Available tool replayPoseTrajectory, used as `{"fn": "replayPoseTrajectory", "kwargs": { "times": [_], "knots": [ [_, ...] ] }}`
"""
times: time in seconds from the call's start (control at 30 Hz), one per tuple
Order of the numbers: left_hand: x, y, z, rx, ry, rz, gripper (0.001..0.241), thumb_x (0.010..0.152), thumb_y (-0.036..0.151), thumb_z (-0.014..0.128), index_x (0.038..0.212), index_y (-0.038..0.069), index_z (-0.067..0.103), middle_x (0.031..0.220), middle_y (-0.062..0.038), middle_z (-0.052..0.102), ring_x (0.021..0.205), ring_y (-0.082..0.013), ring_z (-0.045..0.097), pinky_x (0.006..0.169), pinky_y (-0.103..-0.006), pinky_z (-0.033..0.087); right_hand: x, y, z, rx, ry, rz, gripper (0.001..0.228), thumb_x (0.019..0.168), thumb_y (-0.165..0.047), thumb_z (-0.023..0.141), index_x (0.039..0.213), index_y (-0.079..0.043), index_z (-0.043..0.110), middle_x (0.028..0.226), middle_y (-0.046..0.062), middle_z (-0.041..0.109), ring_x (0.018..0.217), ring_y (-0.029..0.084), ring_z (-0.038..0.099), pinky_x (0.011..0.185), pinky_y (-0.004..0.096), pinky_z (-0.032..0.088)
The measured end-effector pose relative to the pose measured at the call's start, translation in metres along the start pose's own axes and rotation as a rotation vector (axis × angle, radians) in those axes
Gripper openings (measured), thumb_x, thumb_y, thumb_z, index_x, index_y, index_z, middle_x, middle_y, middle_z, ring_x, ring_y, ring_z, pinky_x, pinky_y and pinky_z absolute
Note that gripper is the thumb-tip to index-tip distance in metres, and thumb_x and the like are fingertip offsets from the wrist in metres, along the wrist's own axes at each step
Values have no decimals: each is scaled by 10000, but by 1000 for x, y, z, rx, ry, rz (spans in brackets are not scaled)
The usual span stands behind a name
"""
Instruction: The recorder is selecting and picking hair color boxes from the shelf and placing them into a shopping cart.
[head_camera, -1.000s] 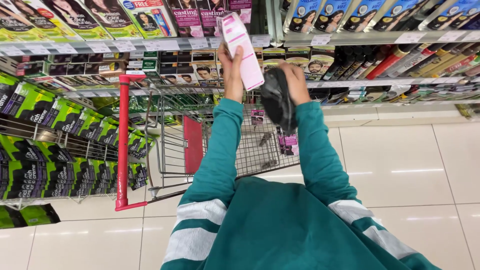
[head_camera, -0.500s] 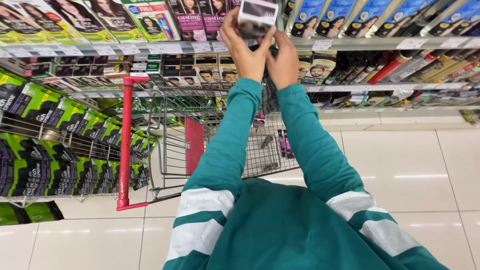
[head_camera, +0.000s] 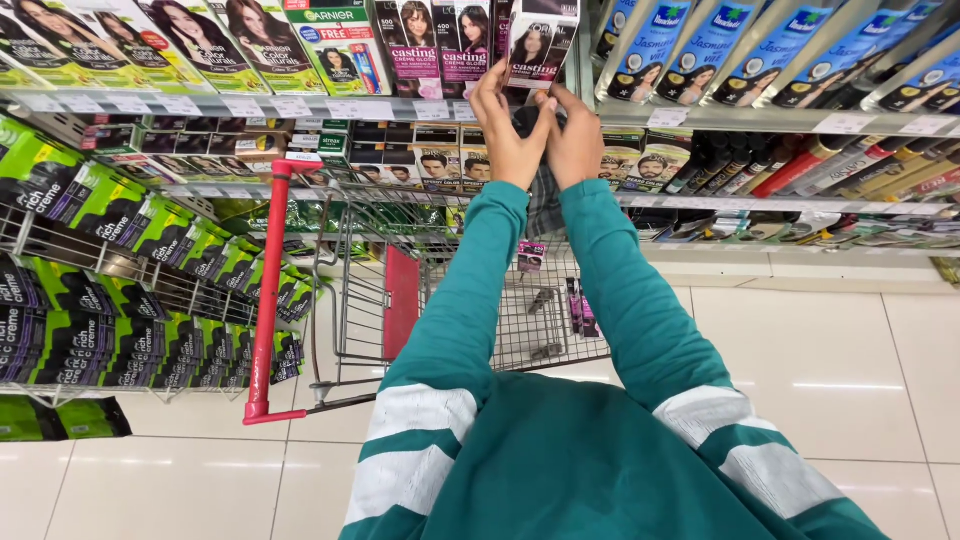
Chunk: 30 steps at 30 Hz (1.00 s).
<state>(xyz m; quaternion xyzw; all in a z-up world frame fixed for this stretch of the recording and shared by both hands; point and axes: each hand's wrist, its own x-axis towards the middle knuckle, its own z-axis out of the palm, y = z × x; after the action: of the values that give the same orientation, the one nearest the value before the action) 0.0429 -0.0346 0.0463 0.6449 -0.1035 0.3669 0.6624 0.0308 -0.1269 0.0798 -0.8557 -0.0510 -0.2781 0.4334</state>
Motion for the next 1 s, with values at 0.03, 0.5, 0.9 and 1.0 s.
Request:
{"fn": "replayPoseTrajectory", "kwargs": {
  "times": [0.03, 0.5, 0.9, 1.0],
  "knots": [
    [1, 0, -1, -1, 0, 1, 759, 885, 111, 841, 1499, 103, 394, 1468, -121, 371, 1402, -284, 473, 1215, -482, 400, 1, 2, 3, 0, 1, -1, 373, 1004, -350, 674, 1204, -39, 720, 1082, 254, 727, 1032, 438, 695, 832, 448, 550],
    [-10, -6, -9, 126, -36, 106, 714, 952, 45, 689, 1577, 110, 350, 1601, -169, 379, 1510, -360, 414, 1270, -449, 367, -2, 13, 16, 54, -113, -40, 510, 1067, -219, 565, 1556, -197, 423, 1315, 181, 707, 1204, 392, 679, 964, 449, 544],
    [-17, -2, -22, 134, -9, 60, 588, 1022, 86, 632, 1560, 88, 396, 1557, -179, 417, 1480, -344, 434, 1253, -447, 377, -9, 5, 20, 43, -74, -94, 540, 1073, -211, 581, 1577, -182, 392, 1373, 186, 678, 1222, 396, 672, 985, 454, 545],
    [-24, -1, -30, 57, 25, 48, 466, 1058, 62, 588, 1505, 82, 460, 1527, -156, 455, 1463, -326, 465, 1255, -437, 397, -23, 8, 17, 94, 69, -198, 481, 1095, -170, 581, 1539, -104, 411, 1369, 202, 662, 1236, 389, 659, 1033, 449, 513]
  ]
}}
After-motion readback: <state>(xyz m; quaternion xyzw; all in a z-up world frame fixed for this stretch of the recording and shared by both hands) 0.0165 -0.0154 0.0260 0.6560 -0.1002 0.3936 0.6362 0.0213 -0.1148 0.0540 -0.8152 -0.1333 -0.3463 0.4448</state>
